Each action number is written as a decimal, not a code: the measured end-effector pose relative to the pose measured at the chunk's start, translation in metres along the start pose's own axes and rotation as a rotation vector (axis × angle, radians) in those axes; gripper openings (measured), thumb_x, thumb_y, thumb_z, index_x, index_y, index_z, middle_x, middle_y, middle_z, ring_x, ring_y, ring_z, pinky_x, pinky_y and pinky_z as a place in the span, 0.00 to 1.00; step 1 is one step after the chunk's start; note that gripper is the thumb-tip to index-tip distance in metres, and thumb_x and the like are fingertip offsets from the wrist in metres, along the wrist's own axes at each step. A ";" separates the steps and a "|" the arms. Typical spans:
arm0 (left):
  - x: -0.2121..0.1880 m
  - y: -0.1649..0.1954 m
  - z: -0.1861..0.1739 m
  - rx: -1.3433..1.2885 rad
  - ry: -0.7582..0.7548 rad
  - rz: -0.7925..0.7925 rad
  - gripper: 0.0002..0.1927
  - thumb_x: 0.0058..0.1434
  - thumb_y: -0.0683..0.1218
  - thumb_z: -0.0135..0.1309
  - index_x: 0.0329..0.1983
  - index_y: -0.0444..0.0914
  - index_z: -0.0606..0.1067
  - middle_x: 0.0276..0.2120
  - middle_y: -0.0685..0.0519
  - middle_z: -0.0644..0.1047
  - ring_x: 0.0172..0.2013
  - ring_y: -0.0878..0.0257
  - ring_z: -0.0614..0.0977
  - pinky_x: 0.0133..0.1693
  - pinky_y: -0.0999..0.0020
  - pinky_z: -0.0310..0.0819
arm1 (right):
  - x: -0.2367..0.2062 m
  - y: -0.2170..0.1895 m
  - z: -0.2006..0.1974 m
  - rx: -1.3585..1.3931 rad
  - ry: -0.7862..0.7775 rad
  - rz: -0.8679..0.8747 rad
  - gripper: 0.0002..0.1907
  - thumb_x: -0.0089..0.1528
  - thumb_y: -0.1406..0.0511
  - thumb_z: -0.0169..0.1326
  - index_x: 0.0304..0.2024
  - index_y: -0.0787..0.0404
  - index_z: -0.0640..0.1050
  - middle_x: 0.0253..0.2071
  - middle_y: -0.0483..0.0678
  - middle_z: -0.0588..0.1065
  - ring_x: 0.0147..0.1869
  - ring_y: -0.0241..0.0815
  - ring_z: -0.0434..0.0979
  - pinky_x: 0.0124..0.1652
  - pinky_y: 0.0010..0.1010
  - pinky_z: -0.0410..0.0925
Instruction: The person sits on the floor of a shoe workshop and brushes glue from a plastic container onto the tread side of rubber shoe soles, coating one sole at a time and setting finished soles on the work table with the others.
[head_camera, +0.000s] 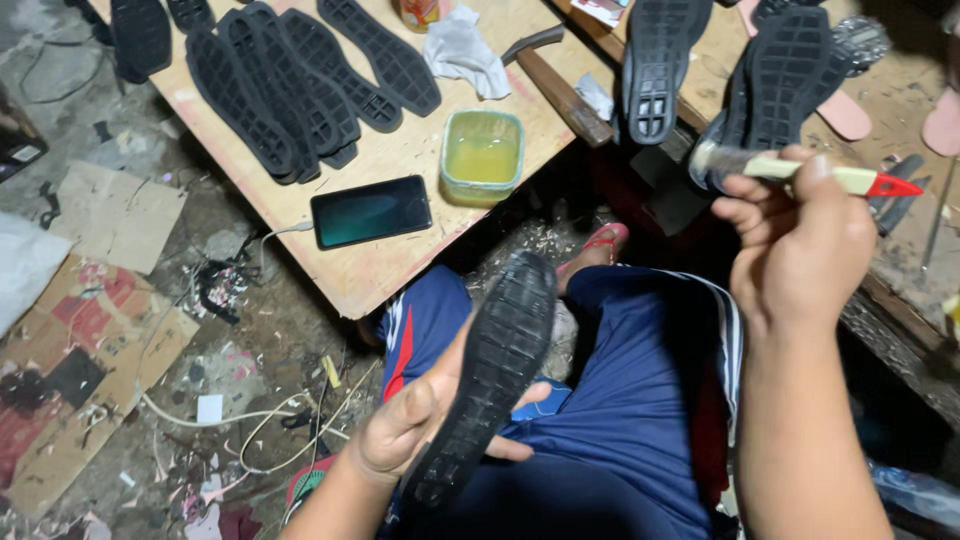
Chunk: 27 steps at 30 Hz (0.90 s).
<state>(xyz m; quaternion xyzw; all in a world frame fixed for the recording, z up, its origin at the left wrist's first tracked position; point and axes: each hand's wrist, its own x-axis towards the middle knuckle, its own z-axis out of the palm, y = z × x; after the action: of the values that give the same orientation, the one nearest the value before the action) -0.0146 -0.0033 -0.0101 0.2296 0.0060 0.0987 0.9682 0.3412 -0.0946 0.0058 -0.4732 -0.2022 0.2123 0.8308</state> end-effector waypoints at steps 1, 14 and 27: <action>0.000 -0.001 -0.002 -0.026 0.001 0.022 0.61 0.63 0.66 0.58 0.82 0.48 0.29 0.76 0.43 0.52 0.74 0.42 0.58 0.60 0.38 0.70 | 0.012 0.001 -0.013 0.067 0.045 0.037 0.14 0.72 0.63 0.51 0.49 0.71 0.75 0.39 0.57 0.78 0.39 0.48 0.84 0.39 0.38 0.79; 0.020 -0.007 -0.006 -0.243 0.039 0.158 0.52 0.67 0.60 0.56 0.82 0.46 0.37 0.74 0.42 0.55 0.74 0.40 0.55 0.62 0.27 0.60 | 0.109 0.014 -0.072 -0.319 0.252 0.246 0.08 0.69 0.62 0.57 0.42 0.61 0.77 0.33 0.48 0.80 0.27 0.36 0.77 0.21 0.23 0.64; 0.071 -0.019 -0.005 -0.214 0.030 0.147 0.44 0.70 0.61 0.53 0.80 0.38 0.50 0.71 0.47 0.65 0.69 0.54 0.68 0.74 0.41 0.54 | 0.063 0.011 -0.092 -0.322 0.297 0.187 0.10 0.71 0.56 0.55 0.44 0.55 0.74 0.32 0.42 0.73 0.25 0.32 0.70 0.21 0.24 0.62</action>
<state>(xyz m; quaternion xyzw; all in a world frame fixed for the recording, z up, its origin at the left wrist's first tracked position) 0.0587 -0.0039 -0.0204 0.1232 -0.0069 0.1728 0.9772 0.4406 -0.1197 -0.0388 -0.6423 -0.0645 0.1813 0.7419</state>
